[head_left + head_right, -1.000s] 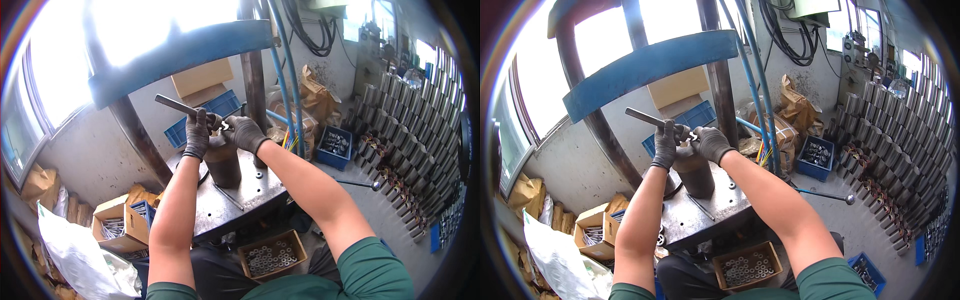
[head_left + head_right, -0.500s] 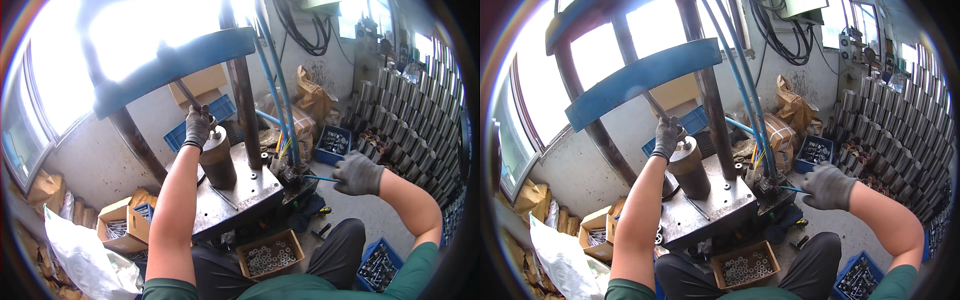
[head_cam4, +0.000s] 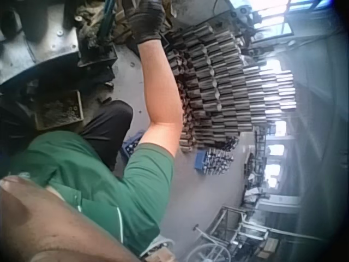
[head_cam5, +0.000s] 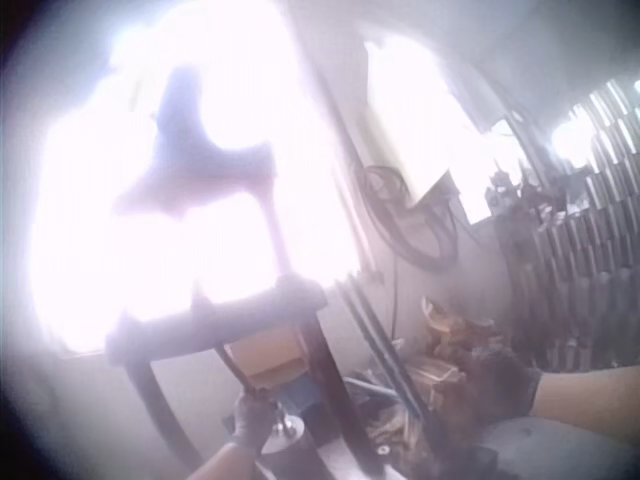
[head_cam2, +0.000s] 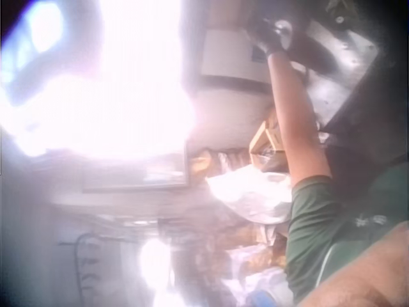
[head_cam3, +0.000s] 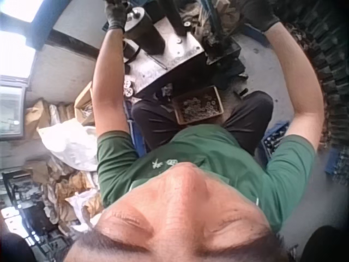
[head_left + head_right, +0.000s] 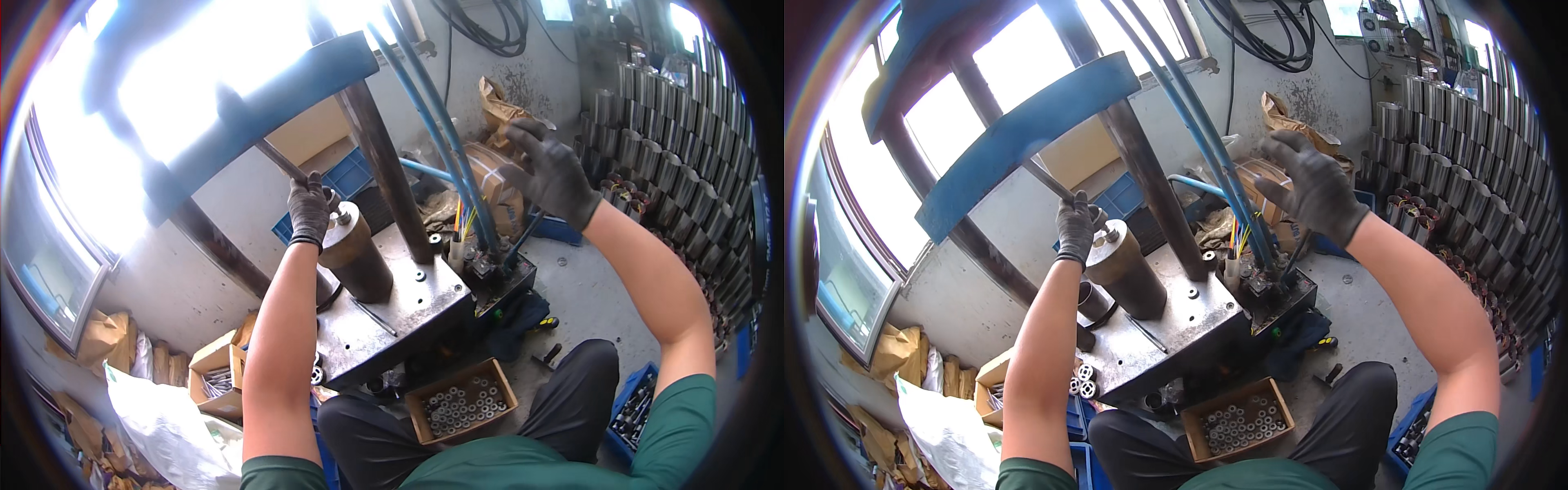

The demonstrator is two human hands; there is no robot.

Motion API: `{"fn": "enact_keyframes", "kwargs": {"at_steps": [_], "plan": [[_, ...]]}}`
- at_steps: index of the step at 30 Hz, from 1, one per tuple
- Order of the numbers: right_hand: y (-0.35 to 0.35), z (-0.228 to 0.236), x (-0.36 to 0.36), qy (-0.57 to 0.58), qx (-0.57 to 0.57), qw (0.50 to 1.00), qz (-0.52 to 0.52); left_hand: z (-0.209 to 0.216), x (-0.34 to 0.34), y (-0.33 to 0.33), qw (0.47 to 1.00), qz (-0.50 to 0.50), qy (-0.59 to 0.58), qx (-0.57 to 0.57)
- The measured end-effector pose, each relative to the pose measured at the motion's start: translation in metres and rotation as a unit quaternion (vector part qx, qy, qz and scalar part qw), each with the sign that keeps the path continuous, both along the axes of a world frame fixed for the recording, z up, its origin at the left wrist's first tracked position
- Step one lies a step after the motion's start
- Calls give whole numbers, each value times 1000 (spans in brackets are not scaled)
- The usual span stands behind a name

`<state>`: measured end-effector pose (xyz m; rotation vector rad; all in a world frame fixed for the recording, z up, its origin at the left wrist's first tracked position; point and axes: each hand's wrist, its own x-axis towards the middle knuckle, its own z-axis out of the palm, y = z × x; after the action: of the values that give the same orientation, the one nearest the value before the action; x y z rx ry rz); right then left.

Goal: Assembling metal rings and bearings onto shafts using a manual press machine in a manufacturing setting.

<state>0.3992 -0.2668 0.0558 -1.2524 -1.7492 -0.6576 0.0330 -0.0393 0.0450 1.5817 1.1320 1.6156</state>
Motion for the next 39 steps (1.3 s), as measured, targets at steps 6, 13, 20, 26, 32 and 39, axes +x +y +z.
{"fn": "enact_keyframes", "kwargs": {"at_steps": [6, 13, 20, 26, 32, 39], "plan": [[18, 12, -3, 35, -91, 995, 1, -2, -23, 32, 997, -11, 81, 4], [-22, -11, 2, 14, -140, 989, -35, 5, -11, 21, 993, -16, 117, -19], [-112, -43, -1, -50, -286, 957, -19, 3, -11, 23, 997, -17, 79, -7], [-126, -41, -9, -147, -462, 874, -35, 16, 8, -7, 997, -17, 56, -52], [-139, -66, 5, -116, -468, 876, -10, 17, 5, -14, 997, -6, 64, -47], [-176, -96, 12, -123, -576, 808, 6, 20, 7, -15, 989, 49, 140, -6]]}}
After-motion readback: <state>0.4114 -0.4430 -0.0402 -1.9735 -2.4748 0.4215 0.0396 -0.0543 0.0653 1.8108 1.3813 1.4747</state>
